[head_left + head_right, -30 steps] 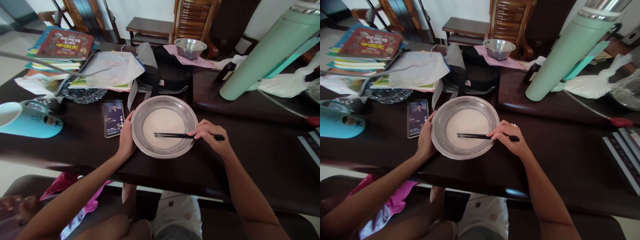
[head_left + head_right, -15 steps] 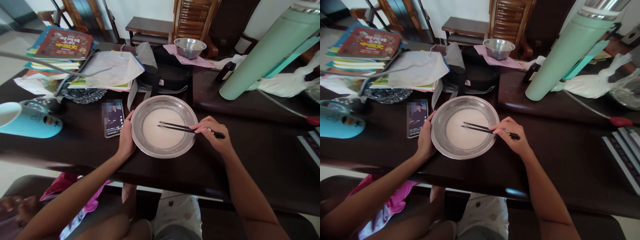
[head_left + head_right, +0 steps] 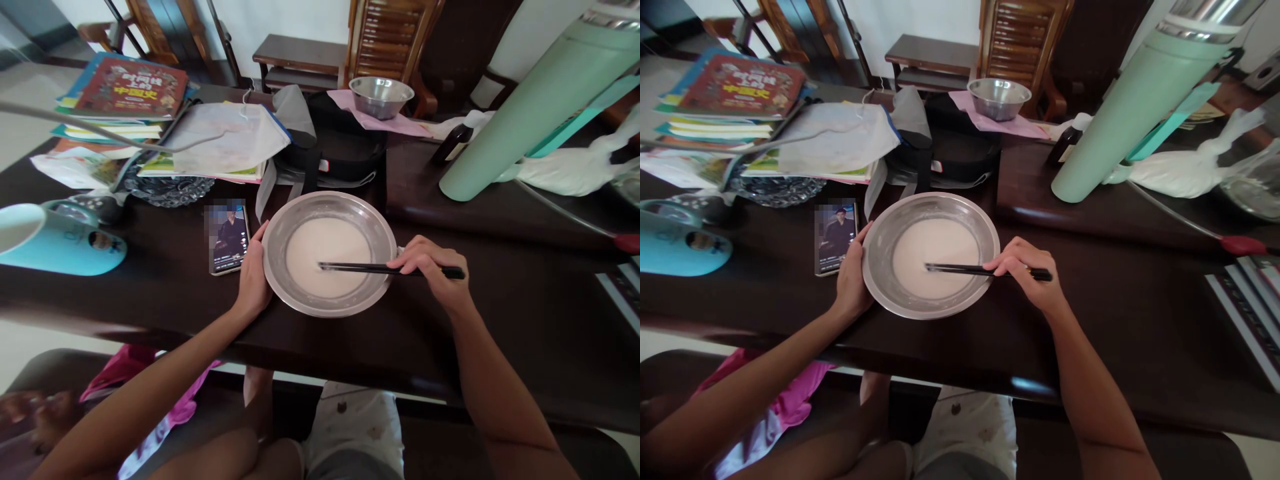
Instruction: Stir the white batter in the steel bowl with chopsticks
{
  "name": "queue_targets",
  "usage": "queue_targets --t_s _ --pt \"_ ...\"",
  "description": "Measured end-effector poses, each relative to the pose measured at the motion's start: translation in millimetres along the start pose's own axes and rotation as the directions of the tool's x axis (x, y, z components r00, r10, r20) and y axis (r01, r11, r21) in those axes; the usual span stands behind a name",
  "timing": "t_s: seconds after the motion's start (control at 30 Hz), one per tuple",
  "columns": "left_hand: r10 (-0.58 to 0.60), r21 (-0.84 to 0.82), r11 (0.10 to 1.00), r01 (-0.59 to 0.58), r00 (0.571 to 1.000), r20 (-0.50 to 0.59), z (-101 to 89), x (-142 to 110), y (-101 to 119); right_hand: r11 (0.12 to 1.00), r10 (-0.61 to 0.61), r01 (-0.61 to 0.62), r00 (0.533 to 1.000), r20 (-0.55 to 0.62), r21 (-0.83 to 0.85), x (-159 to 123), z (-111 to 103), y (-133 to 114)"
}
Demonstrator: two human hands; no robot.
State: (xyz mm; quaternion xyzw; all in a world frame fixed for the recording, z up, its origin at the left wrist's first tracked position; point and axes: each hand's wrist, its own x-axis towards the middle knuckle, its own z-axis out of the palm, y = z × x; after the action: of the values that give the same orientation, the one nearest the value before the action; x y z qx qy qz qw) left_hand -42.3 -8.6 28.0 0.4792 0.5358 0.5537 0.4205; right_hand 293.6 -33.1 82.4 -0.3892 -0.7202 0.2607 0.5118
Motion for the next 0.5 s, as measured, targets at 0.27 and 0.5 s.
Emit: queue_targets --t_s 0.27,0.5 --pt "-0.011 -0.001 1.000 0.011 1.000 -0.003 0.0 0.5 -1.2 0.999 -0.013 0.013 1.000 -0.015 -0.039 0.6 1.5 2.0" --pt "0.006 0.031 0.999 -0.006 1.000 0.004 -0.8 -0.4 0.8 0.999 -0.006 0.010 0.997 0.082 -0.041 1.0 3.3 0.9"
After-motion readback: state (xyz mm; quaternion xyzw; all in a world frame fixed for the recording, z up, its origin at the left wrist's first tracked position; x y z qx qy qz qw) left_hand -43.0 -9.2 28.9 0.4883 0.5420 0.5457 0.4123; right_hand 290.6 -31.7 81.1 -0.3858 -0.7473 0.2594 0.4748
